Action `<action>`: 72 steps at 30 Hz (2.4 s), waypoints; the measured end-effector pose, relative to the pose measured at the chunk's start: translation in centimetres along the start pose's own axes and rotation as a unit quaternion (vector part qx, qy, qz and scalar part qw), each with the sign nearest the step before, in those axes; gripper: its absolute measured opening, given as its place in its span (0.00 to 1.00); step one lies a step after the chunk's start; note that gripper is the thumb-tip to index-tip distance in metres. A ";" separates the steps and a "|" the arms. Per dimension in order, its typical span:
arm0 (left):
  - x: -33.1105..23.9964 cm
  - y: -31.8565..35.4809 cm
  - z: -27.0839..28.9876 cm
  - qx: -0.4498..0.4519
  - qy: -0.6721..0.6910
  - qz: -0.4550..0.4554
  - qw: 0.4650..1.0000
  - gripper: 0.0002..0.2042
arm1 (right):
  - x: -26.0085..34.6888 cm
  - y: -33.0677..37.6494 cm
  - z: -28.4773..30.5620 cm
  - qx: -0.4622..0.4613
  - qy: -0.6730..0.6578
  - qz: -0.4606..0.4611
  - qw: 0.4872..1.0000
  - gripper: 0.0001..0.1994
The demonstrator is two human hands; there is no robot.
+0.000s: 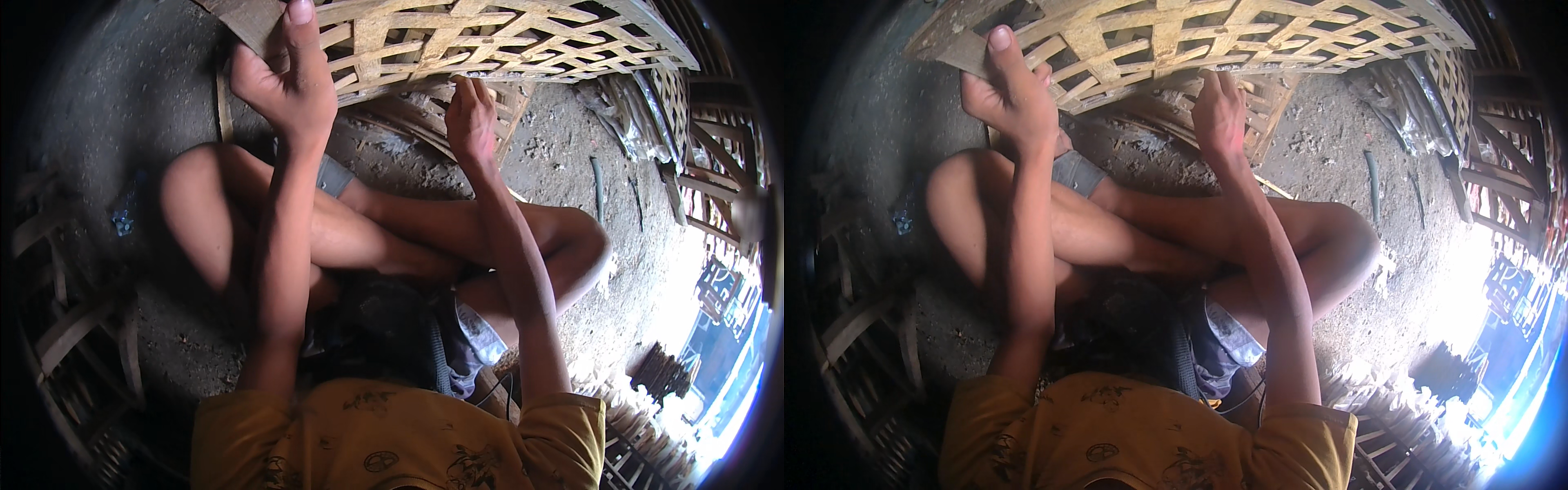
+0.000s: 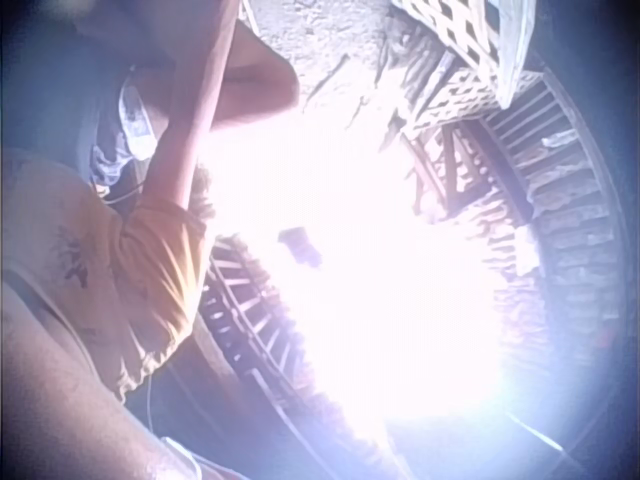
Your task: The person sits on the floor and assembles a wooden lattice panel by hand, fitting thin wooden strips into a grid pattern. The person adjusts the strips and aligns the frame while working on the lattice structure.
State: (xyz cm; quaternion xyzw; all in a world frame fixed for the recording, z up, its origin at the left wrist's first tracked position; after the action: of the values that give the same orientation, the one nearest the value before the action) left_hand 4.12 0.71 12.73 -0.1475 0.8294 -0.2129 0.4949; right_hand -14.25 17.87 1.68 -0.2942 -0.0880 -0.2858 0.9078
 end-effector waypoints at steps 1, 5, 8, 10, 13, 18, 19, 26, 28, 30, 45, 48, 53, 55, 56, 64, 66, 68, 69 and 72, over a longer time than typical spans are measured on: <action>0.0 0.0 0.3 -0.001 -0.002 -0.001 1.000 0.18 | 0.2 -0.1 -0.2 -0.002 -0.002 0.001 1.000 0.10; 0.0 0.0 -0.4 0.001 -0.004 0.011 1.000 0.18 | -0.3 -0.5 0.4 -0.007 -0.004 -0.022 1.000 0.10; -0.1 0.2 -0.6 0.006 -0.017 -0.001 1.000 0.18 | -0.8 -0.4 0.3 -0.009 -0.049 -0.051 0.997 0.08; -0.3 0.1 -0.4 0.019 -0.029 -0.010 0.999 0.19 | -1.1 -0.5 0.1 -0.013 -0.084 -0.072 0.994 0.08; -0.4 0.2 -0.7 0.015 -0.013 -0.010 1.000 0.19 | -0.9 -0.1 -0.9 0.040 -0.159 -0.069 0.984 0.09; -0.2 1.0 -1.2 0.062 0.011 -0.021 0.998 0.13 | 3.9 2.6 -3.4 0.112 -0.248 -0.018 0.962 0.08; -0.1 1.3 -1.0 0.061 0.014 -0.018 0.998 0.11 | 3.8 2.3 -2.7 0.124 -0.252 -0.072 0.957 0.08; -0.1 1.2 -1.5 0.061 0.052 -0.018 0.997 0.11 | -1.6 0.8 0.5 -0.041 -0.111 -0.117 0.986 0.07; -0.1 1.2 -1.2 0.063 0.036 -0.016 0.997 0.10 | -1.4 0.5 0.9 -0.077 -0.090 -0.087 0.989 0.06; 0.1 1.2 -1.2 0.069 0.040 -0.018 0.997 0.10 | -1.2 0.4 1.0 -0.083 -0.080 -0.079 0.990 0.06; -0.1 1.2 -1.5 0.050 0.005 -0.009 0.999 0.18 | -1.6 -0.5 0.8 -0.060 -0.044 -0.060 0.995 0.05; 0.1 1.2 -1.4 0.051 0.009 -0.015 0.999 0.18 | -1.6 -0.6 0.2 -0.048 -0.075 -0.070 0.994 0.05; 0.5 1.1 -1.3 0.065 0.007 -0.014 0.998 0.16 | -1.3 -0.7 0.2 -0.055 -0.079 -0.067 0.993 0.05; 0.4 1.2 -1.6 0.066 0.033 -0.012 0.997 0.12 | -0.8 -0.8 0.4 -0.059 -0.095 -0.057 0.992 0.05; 0.3 1.2 -1.6 0.062 0.035 -0.011 0.997 0.12 | -0.7 -0.8 0.5 -0.062 -0.104 -0.051 0.991 0.06; -0.6 1.1 -1.8 0.070 0.014 -0.001 0.997 0.13 | -1.8 0.0 -0.1 -0.055 -0.176 -0.152 0.971 0.04; -0.8 1.1 -1.9 0.066 0.021 -0.008 0.998 0.14 | -2.5 0.4 -0.6 -0.052 -0.211 -0.192 0.957 0.05; -1.0 1.1 -2.0 0.061 0.020 -0.012 0.998 0.13 | -3.3 0.5 -1.2 -0.050 -0.252 -0.203 0.945 0.06; -0.9 1.1 -1.9 0.068 0.027 -0.008 0.997 0.13 | -3.2 0.6 -1.1 -0.051 -0.236 -0.202 0.949 0.07; -0.6 1.2 -1.7 0.085 0.033 -0.005 0.996 0.12 | -3.0 0.6 -0.6 -0.053 -0.177 -0.185 0.965 0.07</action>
State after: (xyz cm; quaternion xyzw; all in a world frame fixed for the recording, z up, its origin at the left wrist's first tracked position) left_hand 2.81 2.37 13.29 -0.1014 0.8235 -0.2900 0.4769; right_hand -16.31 19.34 -0.07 -0.3660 -0.2853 -0.3967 0.7920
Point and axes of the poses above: each hand's wrist, its own y-axis away from the middle knuckle, its own z-axis out of the back of the hand, x = y × z, the point moved 5 cm from there along -y, towards the middle knuckle, and after that the axes turned 6 degrees about y, right-handed, at the moved point
